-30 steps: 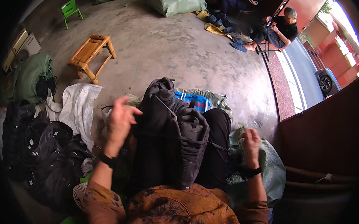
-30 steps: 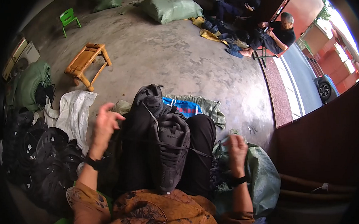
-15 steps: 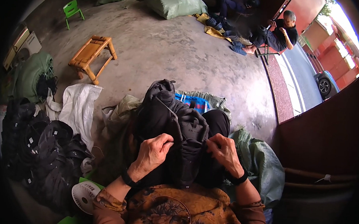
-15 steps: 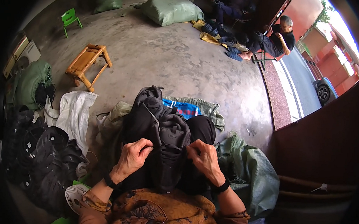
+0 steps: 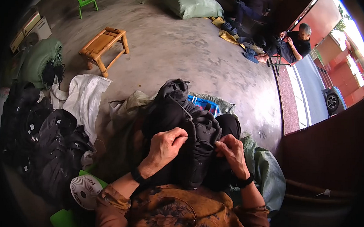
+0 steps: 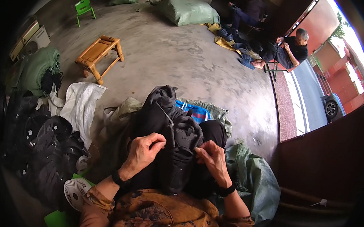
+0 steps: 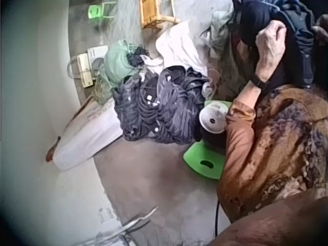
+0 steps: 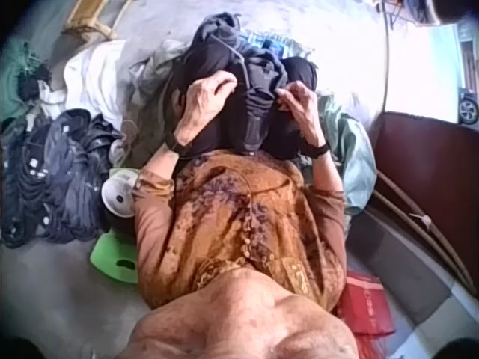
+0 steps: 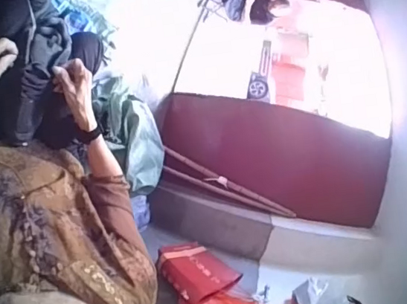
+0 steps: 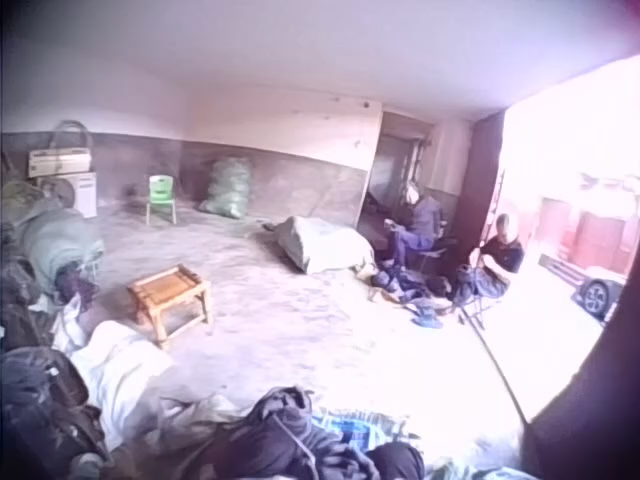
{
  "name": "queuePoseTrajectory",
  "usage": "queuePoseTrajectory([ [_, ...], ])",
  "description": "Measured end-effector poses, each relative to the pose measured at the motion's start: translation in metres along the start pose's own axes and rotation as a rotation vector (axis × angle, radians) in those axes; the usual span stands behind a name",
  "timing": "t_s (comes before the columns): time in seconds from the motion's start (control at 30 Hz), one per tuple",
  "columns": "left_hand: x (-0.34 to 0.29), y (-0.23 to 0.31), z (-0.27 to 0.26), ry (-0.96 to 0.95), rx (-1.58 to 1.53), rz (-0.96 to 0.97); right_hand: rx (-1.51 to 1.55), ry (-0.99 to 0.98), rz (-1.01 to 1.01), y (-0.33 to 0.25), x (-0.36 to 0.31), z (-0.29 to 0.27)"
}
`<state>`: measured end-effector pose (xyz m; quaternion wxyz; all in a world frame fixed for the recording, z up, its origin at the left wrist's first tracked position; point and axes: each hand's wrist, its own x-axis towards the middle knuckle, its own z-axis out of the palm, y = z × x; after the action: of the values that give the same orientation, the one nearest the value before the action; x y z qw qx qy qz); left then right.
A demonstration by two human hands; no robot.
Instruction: Lacing a black athletic shoe while sitting in a workshop environment.
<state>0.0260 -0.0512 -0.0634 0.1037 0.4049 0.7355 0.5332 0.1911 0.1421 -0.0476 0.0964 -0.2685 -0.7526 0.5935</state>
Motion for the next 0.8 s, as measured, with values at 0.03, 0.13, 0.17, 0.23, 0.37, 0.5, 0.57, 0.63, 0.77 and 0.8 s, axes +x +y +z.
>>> queuePoseTrajectory([
  [0.03, 0.001, 0.001, 0.002, 0.013, 0.038, 0.032, -0.009, 0.011, -0.011, -0.002, -0.002, 0.002],
  [0.13, 0.004, 0.003, 0.005, 0.021, 0.098, 0.037, -0.028, 0.016, -0.027, -0.001, -0.002, 0.004],
  [0.17, 0.005, 0.004, 0.006, 0.015, 0.119, 0.014, -0.037, 0.017, -0.03, -0.001, -0.002, 0.003],
  [0.23, 0.005, 0.006, 0.008, 0.027, 0.148, 0.034, -0.044, 0.018, -0.031, 0.0, -0.001, 0.003],
  [0.37, 0.002, 0.014, 0.018, 0.127, 0.366, 0.189, -0.033, 0.013, -0.033, 0.001, -0.001, 0.003],
  [0.5, 0.003, 0.016, 0.021, 0.097, 0.642, 0.4, -0.043, 0.003, -0.043, 0.003, 0.001, 0.004],
  [0.57, 0.006, 0.02, 0.018, 0.04, 0.642, 0.438, -0.053, -0.005, -0.056, 0.006, 0.002, 0.002],
  [0.63, 0.009, 0.016, 0.013, -0.004, 0.556, 0.379, -0.06, -0.014, -0.07, 0.006, 0.002, 0.001],
  [0.77, 0.008, 0.012, 0.022, 0.02, 0.536, 0.393, -0.047, 0.011, -0.063, 0.007, 0.002, 0.003],
  [0.8, 0.007, 0.013, 0.024, -0.025, 0.665, 0.408, -0.056, 0.023, -0.077, 0.006, 0.002, 0.004],
])
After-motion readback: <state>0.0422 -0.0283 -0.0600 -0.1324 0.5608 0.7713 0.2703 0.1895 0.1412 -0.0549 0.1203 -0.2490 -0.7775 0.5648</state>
